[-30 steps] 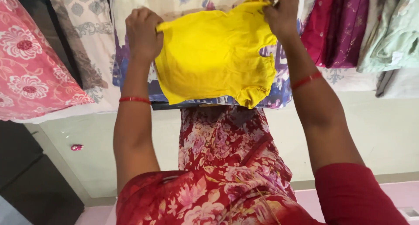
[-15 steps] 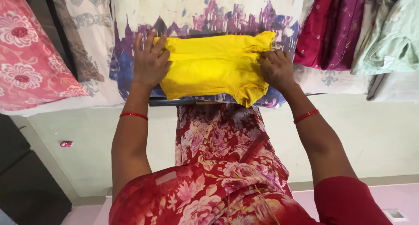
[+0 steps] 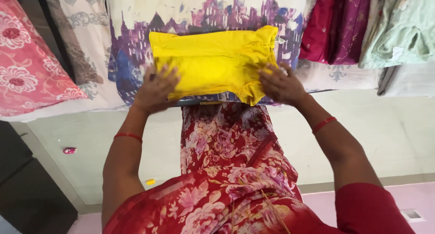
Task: The person folds a yellow shirt and organizes it with other clothes and a diaper.
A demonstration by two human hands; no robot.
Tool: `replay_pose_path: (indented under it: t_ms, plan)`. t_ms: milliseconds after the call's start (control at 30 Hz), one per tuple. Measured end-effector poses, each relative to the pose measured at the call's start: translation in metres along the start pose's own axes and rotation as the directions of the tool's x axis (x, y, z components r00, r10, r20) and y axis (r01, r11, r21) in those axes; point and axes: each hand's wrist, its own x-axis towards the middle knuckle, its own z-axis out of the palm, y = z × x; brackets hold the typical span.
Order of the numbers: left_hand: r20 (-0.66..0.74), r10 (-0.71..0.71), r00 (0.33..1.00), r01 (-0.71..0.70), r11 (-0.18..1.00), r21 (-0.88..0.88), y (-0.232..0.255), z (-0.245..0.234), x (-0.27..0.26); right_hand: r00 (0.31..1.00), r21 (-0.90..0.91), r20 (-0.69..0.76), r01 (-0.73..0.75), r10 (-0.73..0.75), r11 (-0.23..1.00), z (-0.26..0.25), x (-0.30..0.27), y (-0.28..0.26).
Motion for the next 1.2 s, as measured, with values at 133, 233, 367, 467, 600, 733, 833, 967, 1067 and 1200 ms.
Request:
replay_pose_path:
  t_ms: [133,233,367,467,600,733,833,967,1067,1200]
  plan:
    - [0.245,0.103,0.964,-0.096,0.995,-0.04,0.005,0.026,-0.036,0.97,0.142,0.156,0.165,-0.187,0.976,0.012,-0.018,-0.009]
    - [0.27,0.045,0.962,-0.092,0.982,0.164,0.009,0.035,-0.038,0.962,0.159,0.262,0.041,-0.082,0.986,0.017,-0.015,-0.016]
    - [0.087,-0.01,0.996,0.008,1.0,0.023,0.011,0.034,-0.039,0.962,0.048,0.272,-0.005,-0.008,0.999,0.034,-0.023,-0.018]
    - [0.111,-0.05,0.993,0.045,0.998,0.041,0.016,0.013,-0.033,0.954,0.114,0.3,-0.063,0.026,0.991,0.028,-0.021,-0.018]
    - [0.126,-0.1,0.987,0.113,0.989,-0.095,0.019,0.0,-0.026,0.919,0.188,0.393,-0.097,0.016,0.977,0.021,-0.018,-0.004]
    - [0.066,-0.44,0.896,0.43,0.819,-0.38,-0.004,0.021,-0.014,0.917,0.443,0.386,-0.281,0.102,0.851,0.07,-0.039,0.042]
    - [0.014,-0.647,0.762,0.54,0.624,-0.564,-0.025,0.034,0.009,0.78,0.548,0.465,-0.625,0.419,0.556,0.064,-0.018,0.054]
    - [0.108,-0.76,0.641,0.658,0.473,-0.586,-0.042,0.05,0.027,0.604,0.678,0.509,-0.721,0.613,0.148,0.072,-0.001,0.057]
    - [0.041,-0.664,0.747,0.592,0.636,-0.495,-0.038,0.051,0.026,0.674,0.553,0.466,-0.728,0.573,0.406,0.052,0.013,0.05]
    - [-0.034,-0.724,0.689,0.48,0.49,-0.727,-0.02,0.041,0.015,0.54,0.666,0.602,-0.746,0.588,0.004,0.051,0.008,0.038]
